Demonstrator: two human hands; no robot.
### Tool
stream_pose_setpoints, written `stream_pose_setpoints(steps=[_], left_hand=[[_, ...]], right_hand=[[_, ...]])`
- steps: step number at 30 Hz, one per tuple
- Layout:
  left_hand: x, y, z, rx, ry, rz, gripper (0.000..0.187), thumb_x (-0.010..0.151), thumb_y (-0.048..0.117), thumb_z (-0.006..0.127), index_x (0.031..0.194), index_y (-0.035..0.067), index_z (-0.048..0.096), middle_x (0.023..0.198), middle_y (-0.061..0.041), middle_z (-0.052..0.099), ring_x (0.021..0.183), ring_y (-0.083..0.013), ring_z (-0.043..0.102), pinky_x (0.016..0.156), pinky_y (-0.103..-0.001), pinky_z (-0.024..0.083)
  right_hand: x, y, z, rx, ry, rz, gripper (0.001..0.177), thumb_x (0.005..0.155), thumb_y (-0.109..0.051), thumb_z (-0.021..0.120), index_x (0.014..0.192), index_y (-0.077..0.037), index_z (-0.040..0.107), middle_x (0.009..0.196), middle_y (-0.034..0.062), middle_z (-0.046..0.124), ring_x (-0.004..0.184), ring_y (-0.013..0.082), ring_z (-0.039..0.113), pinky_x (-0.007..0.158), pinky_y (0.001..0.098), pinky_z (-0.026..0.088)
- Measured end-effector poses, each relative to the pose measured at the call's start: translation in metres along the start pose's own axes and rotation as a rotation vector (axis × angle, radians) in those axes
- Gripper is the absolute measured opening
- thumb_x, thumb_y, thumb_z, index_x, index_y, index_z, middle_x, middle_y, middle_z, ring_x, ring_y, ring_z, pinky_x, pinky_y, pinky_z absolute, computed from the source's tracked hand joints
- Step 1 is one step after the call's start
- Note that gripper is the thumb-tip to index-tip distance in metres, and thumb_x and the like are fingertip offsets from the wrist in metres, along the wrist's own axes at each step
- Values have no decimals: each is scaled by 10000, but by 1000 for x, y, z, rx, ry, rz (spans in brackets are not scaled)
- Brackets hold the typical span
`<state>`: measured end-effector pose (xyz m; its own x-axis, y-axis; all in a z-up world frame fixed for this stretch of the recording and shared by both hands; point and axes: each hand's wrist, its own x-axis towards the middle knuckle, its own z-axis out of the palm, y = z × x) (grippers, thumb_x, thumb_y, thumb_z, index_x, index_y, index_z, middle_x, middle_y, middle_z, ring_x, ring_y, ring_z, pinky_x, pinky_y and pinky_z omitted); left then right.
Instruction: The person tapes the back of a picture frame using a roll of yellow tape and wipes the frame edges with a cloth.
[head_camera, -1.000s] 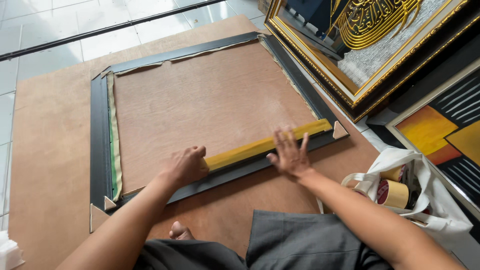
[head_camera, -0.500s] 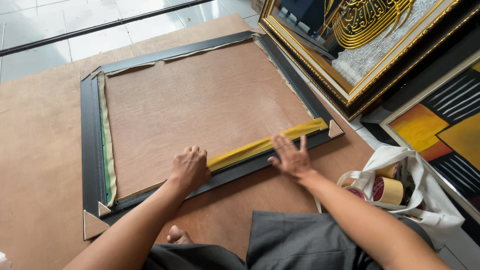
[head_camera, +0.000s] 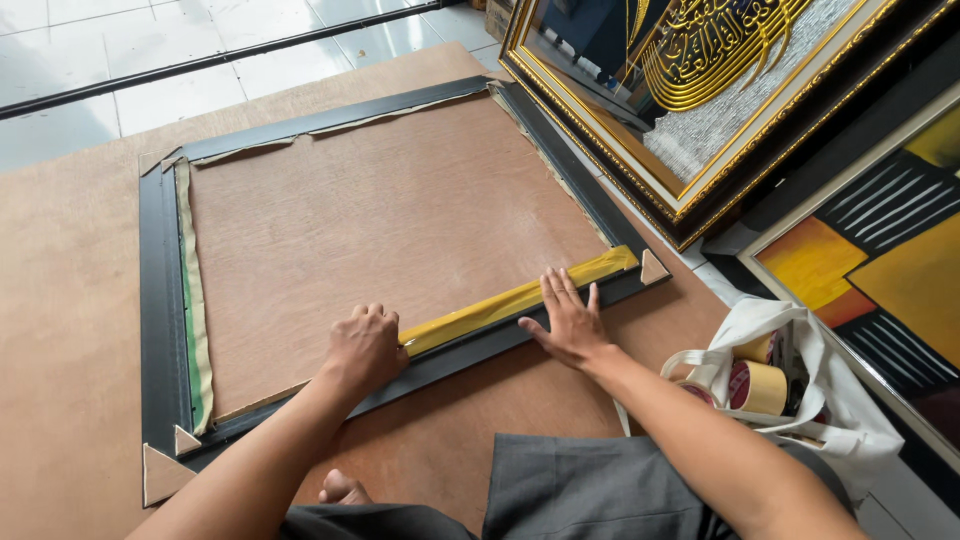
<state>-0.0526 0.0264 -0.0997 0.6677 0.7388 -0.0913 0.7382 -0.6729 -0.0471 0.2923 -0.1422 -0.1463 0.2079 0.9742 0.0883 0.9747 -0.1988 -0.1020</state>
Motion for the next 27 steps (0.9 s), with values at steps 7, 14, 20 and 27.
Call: stream_pose_setpoints(steps=[7,14,20,27], left_hand=[[-8,-4,-7,-40,-5,-6,516,836,475,764,1205,116,792,1102,-74,704,1164,-300,710,845,-527,665],[-4,0,-8,-44,13,11,476,859,478,761,1206,153,789,1109,-49,709,1177,-275,705,849,-502,670],[3,2,-6,-12,24,27,464,854,468,775,1187,146,800,1095,-40,720,1149,-270,717,829,-488,667],[5,-1,1,-53,58,33,465,839,462,765,1151,118,795,1072,-77,731,1088,-312,756,788,-524,671]], right_hand=[[29,143,21,-75,-8,359,644,1202,-650,183,1809,-455,275,1889,-199,254,1745,365,209,1163,998,137],[22,60,-19,-27,-43,431,925,1136,-794,150,1815,-182,288,1927,58,205,1761,438,134,1217,963,110],[2,-59,1,-107,-31,37,1167,1074,-891,233,1737,65,326,1824,341,295,1726,518,209,1278,862,154],[-2,-121,35,-20,45,-329,1139,1043,-887,322,1755,2,298,1824,274,318,1726,435,230,1336,781,104]])
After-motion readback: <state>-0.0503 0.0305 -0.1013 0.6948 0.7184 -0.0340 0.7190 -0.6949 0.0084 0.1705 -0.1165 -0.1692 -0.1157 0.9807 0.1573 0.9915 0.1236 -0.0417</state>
